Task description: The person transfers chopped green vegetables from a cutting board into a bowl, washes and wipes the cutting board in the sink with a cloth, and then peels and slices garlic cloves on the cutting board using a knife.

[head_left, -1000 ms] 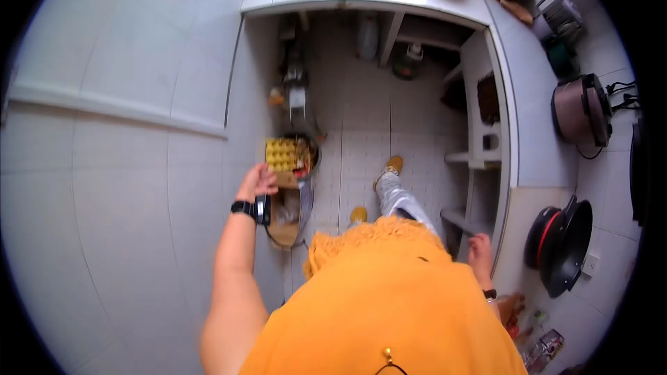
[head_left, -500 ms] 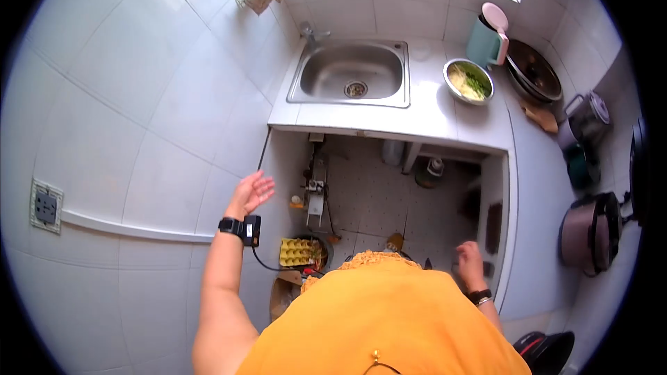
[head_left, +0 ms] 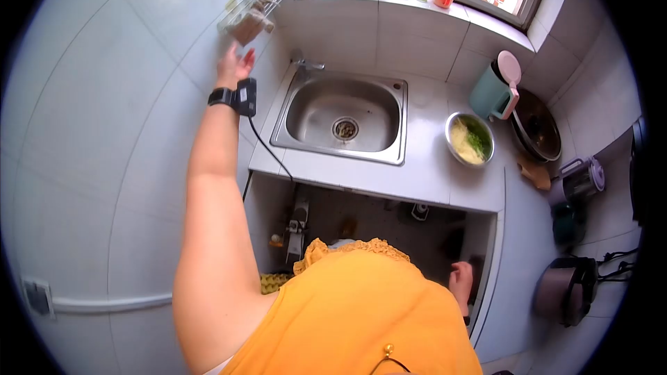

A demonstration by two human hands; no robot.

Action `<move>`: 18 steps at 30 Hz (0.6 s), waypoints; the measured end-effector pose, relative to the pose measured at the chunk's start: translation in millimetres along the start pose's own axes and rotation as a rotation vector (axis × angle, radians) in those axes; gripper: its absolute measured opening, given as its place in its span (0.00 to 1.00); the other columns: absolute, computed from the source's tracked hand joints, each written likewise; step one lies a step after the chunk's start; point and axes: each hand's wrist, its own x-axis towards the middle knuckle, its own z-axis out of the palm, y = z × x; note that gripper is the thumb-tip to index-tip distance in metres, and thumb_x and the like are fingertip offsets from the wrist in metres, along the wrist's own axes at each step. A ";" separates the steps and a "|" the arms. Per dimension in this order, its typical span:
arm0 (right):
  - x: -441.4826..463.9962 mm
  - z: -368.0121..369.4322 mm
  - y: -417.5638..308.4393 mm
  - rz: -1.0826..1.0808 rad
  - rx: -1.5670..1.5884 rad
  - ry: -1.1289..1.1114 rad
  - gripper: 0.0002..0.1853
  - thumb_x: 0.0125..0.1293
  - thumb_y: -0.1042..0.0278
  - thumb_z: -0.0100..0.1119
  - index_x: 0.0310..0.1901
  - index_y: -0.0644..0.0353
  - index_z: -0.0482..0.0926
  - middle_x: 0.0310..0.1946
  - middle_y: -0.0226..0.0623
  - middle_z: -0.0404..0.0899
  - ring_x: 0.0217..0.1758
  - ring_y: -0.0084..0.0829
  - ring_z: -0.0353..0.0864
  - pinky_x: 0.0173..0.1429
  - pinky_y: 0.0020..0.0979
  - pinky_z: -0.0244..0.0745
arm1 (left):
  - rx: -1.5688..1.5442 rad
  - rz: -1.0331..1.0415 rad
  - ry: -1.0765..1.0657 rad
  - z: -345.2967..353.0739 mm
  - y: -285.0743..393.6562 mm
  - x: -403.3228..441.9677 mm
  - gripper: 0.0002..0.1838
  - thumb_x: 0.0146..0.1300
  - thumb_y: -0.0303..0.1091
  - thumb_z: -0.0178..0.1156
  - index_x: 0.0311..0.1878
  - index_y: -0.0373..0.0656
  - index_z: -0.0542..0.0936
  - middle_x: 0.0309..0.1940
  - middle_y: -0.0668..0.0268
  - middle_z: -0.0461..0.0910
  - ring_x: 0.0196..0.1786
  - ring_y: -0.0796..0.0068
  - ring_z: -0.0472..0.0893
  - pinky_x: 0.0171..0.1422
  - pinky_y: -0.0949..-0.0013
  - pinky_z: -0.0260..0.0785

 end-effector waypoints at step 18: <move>143.3 39.1 -106.9 -0.151 0.108 -0.067 0.08 0.53 0.82 0.53 0.36 0.63 0.74 0.34 0.44 0.74 0.38 0.45 0.76 0.42 0.36 0.72 | 0.198 0.331 -0.350 104.5 85.3 -0.6 0.17 0.70 0.44 0.47 0.42 0.38 0.73 0.35 0.62 0.77 0.38 0.69 0.79 0.43 0.65 0.75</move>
